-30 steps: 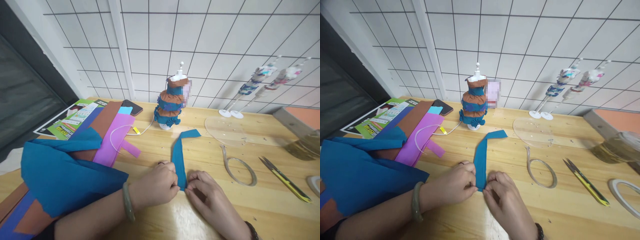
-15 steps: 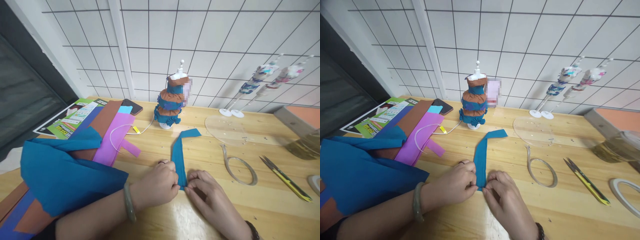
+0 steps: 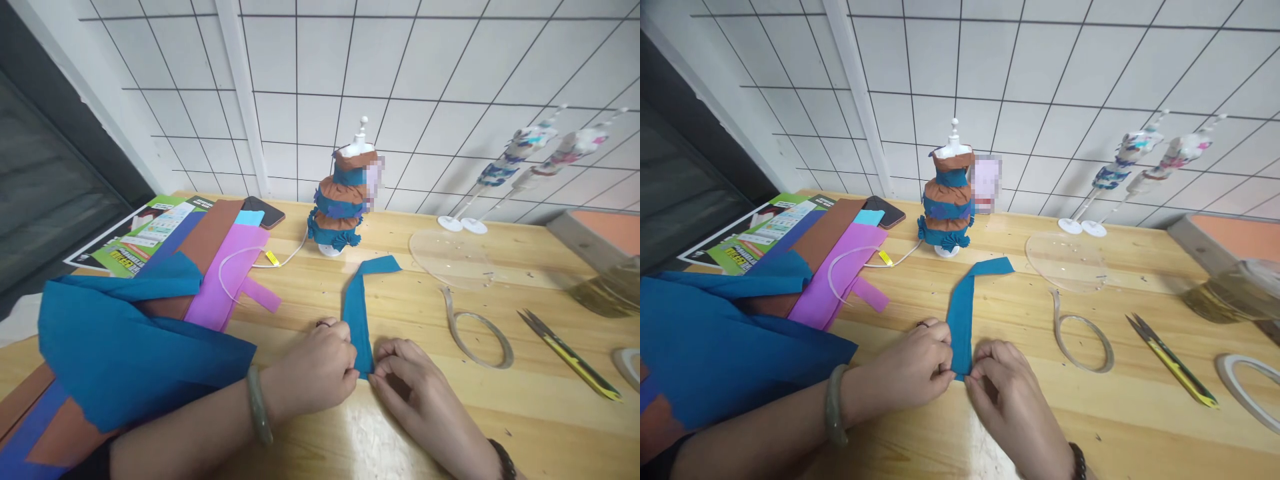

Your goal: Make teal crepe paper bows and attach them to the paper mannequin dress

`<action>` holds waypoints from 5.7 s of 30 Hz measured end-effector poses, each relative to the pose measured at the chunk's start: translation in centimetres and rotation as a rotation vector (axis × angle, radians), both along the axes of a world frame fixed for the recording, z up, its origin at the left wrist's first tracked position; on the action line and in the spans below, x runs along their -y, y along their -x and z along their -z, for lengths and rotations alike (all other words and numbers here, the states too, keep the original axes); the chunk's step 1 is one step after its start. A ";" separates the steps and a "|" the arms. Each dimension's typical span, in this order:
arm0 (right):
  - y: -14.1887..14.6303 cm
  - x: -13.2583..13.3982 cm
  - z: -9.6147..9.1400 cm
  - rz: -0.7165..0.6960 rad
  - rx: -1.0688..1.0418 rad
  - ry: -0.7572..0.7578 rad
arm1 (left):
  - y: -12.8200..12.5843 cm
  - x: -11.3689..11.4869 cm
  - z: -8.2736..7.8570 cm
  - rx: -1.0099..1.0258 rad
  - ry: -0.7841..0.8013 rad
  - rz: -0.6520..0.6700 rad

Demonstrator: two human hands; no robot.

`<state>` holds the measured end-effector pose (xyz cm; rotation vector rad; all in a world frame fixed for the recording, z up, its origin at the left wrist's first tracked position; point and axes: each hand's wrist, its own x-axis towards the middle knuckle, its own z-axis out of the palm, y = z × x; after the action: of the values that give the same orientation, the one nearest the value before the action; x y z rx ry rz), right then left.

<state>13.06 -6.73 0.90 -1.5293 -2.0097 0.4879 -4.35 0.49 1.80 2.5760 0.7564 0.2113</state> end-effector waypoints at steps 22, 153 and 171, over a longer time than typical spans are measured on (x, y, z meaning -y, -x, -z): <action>-0.1 0.0 0.0 0.013 -0.010 0.063 | -0.1 0.1 -0.1 -0.023 -0.077 0.000; -1.2 -0.1 0.4 0.076 -0.486 0.126 | 0.2 -1.9 0.4 0.384 0.819 -0.147; -1.6 0.0 0.2 0.032 -0.458 0.111 | 0.6 -2.1 -0.3 0.283 0.696 -0.087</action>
<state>14.65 -6.73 0.73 -1.3592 -1.6237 0.8627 -4.94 2.55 2.14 1.8137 0.6823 0.2737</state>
